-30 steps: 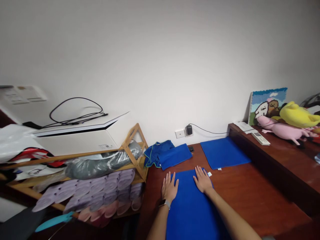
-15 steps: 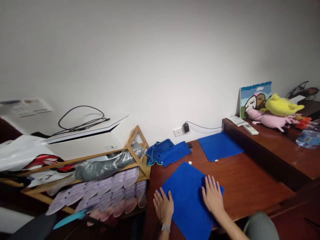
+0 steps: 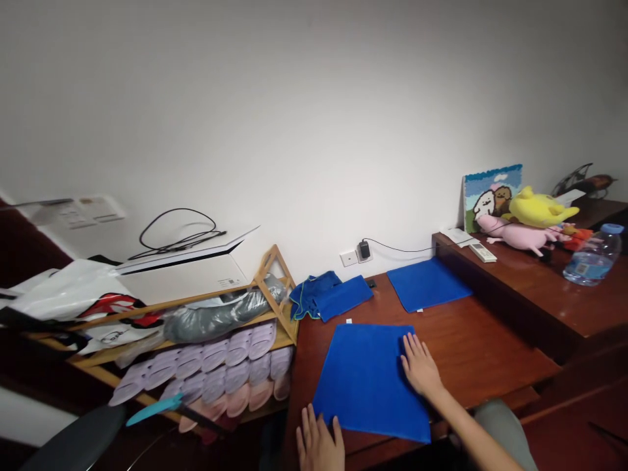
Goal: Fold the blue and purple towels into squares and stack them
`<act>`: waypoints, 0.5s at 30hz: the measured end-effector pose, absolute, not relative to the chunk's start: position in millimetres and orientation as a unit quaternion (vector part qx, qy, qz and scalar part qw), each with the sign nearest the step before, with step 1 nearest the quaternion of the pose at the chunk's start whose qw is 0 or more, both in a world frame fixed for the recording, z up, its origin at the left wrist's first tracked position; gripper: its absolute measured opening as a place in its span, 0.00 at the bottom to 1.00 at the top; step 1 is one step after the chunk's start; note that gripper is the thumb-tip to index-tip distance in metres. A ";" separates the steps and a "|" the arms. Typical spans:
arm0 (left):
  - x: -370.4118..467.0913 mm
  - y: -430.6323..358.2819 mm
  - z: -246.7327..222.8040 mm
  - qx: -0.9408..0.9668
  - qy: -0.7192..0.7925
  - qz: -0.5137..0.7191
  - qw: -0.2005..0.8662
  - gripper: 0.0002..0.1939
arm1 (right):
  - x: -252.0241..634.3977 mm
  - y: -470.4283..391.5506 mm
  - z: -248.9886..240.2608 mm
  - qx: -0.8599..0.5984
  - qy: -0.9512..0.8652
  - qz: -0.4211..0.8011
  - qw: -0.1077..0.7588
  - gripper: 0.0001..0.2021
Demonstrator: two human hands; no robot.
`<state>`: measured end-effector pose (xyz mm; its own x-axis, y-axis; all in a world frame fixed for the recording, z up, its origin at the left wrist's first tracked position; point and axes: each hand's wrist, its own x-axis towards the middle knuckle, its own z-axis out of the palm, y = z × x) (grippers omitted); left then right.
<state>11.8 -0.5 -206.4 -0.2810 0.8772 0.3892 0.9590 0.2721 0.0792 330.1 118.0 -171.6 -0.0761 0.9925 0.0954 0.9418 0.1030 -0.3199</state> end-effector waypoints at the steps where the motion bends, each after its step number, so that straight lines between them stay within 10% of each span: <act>1: 14.7 5.2 -199.4 -0.601 -0.773 -0.158 0.126 0.33 | 317.6 106.4 -179.0 -0.674 -0.715 0.088 0.164 0.36; 15: 44.1 44.1 -183.6 -0.732 -0.675 -0.094 -0.010 0.33 | 342.2 105.2 -184.9 -0.568 -0.804 0.115 0.133 0.37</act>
